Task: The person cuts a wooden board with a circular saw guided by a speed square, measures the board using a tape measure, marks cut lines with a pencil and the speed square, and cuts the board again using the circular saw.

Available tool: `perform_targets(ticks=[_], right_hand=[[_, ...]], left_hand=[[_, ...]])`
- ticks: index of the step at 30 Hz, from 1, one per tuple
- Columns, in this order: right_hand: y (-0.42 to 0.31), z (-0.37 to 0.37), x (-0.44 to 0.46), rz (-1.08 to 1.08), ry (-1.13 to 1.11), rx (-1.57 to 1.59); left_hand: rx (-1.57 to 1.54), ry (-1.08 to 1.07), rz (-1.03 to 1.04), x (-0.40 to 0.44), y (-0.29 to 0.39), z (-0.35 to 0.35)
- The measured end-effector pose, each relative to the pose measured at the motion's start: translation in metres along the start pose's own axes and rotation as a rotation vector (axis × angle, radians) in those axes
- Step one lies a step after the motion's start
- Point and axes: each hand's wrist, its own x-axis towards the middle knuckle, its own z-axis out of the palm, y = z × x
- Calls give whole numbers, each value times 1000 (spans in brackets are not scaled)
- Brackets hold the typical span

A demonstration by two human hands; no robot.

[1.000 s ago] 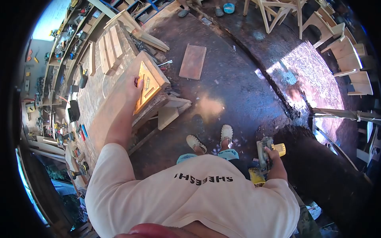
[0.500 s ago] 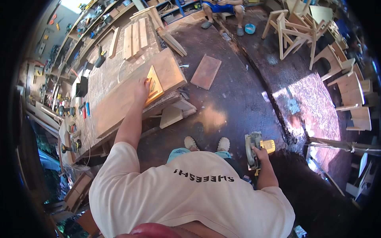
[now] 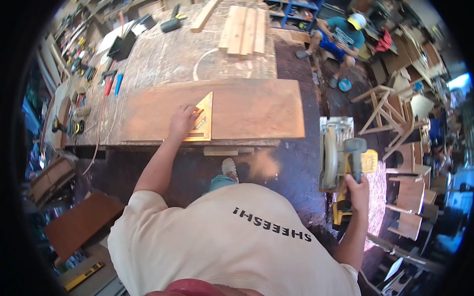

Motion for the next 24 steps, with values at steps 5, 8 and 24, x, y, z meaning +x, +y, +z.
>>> perform_targets(ticks=[5, 8, 24], right_hand=[[-147, 80, 25, -360, -257, 190], [-230, 166, 48, -404, -441, 234], [-412, 613, 183, -325, -1100, -11]], left_hand=[[-31, 91, 49, -9, -63, -36], [-31, 126, -45, -20, -88, -59], [-172, 150, -246, -33, -102, -64]])
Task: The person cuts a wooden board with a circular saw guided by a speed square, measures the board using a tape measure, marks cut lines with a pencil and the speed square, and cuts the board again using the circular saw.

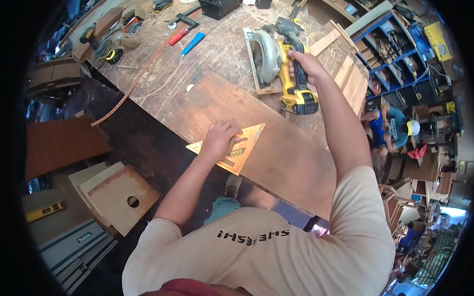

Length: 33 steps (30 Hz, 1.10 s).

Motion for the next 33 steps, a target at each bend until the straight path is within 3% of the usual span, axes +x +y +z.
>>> perform_targets(ticks=[6, 9, 10, 12, 14, 16, 18, 19, 26, 30, 33], right_hand=[[35, -8, 38, -118, 343, -206], [60, -27, 43, -232, 471, -817], [46, -11, 1, -67, 408, -802], [83, -17, -42, -374, 460, -938], [93, -17, -132, -503, 315, -876], [139, -19, -205, -506, 422, -1025], [212, -30, -267, -336, 400, -1058], [240, -40, -292, -299, 375, -1281], [277, -156, -345, -196, 669, -1179], [284, -221, -360, -4, 759, -1195], [286, -214, -376, 70, 899, -1198]], left_hand=[[-12, -6, -7, 5, 7, 0], [11, -50, 12, 5, 7, 2], [20, -24, 20, 3, 8, 3], [20, -25, 55, 7, 10, 7], [76, -43, 13, 4, 14, 9], [125, -20, 47, 4, 17, 11], [175, -31, 47, 3, 19, 12], [195, 0, 97, 1, 15, 16], [327, 29, 128, -2, 35, 15], [445, 109, 0, -14, 53, 25], [463, 128, -146, -15, 45, 35]])
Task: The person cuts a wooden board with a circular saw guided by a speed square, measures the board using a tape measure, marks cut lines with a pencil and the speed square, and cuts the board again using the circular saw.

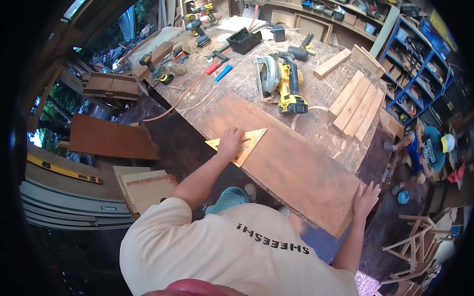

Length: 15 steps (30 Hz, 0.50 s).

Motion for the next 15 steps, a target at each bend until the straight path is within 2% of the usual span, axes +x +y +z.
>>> perform_targets(ticks=[1, 5, 9, 11, 12, 15], right_hand=[[-7, -2, -12, 41, 52, -78], [-69, 9, -67, -59, 35, -43], [-150, 19, -103, -118, -71, 40], [-192, 33, -104, -118, -26, 49], [-219, 38, -100, -111, -20, 38], [-278, 50, -91, -37, -25, 5]], left_hand=[[-3, 16, -5, 3, -1, 0], [-71, -25, 15, 6, -20, 4], [-164, -101, 178, 12, -46, -3], [-281, -60, 378, 21, -69, -6], [-297, -128, 361, 25, -82, -9], [-261, -117, 399, 41, -132, -12]])
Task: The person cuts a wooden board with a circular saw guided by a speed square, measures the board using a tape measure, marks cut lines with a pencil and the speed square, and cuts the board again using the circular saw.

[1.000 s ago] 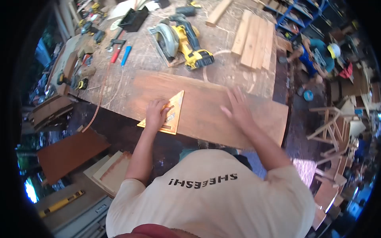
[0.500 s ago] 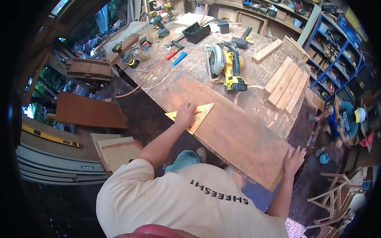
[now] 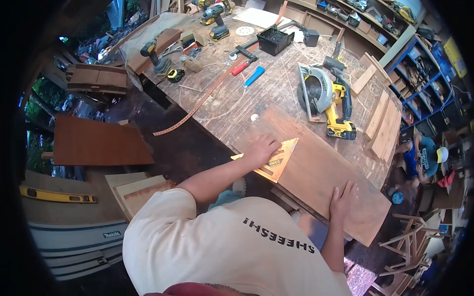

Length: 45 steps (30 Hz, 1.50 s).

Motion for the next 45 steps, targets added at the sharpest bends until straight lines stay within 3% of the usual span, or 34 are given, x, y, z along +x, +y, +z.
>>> perform_targets(ticks=[2, 8, 10, 14, 16, 23, 28, 30, 31, 33, 34, 35, 36, 38, 39, 45], right_hand=[[-17, 10, 9, -15, 61, -7], [-26, 8, 11, 12, 134, 73], [-31, 2, 8, 27, 135, 72], [-27, 9, 11, 38, 168, 123], [-27, 9, 12, 43, 174, 128], [-23, 10, 12, 24, 212, 128], [-25, 6, 12, 26, 200, 120], [-24, 16, 13, 41, 206, 116], [-25, 17, 14, 41, 194, 130], [-20, 7, 14, 45, 184, 103], [-24, 3, 13, 47, 176, 73], [-26, 1, 9, 67, 183, 69], [-28, 2, 12, 75, 189, 80], [-22, 1, 12, 89, 208, 69], [-23, 4, 12, 60, 206, 69], [-35, -8, 9, 105, 209, 82]], left_hand=[[-54, -35, -32, -3, -29, -12], [45, 154, -155, -4, -74, -39], [-132, -107, -333, -4, -78, -37], [-273, -144, -314, -4, -108, -64], [-324, -267, -411, -6, -125, -87], [-423, 87, -612, -2, -238, -95], [-398, 114, -771, 15, -282, -97], [-125, 283, -549, 21, -300, -103], [-13, 302, -586, 29, -306, -133], [118, 578, -635, 31, -370, -153], [54, 510, -794, 32, -371, -191], [269, 597, -795, 22, -420, -183], [335, 552, -844, 12, -445, -190], [312, 262, -1023, -1, -473, -201], [382, 182, -910, -16, -516, -182], [318, -91, -1041, -5, -514, -211]])
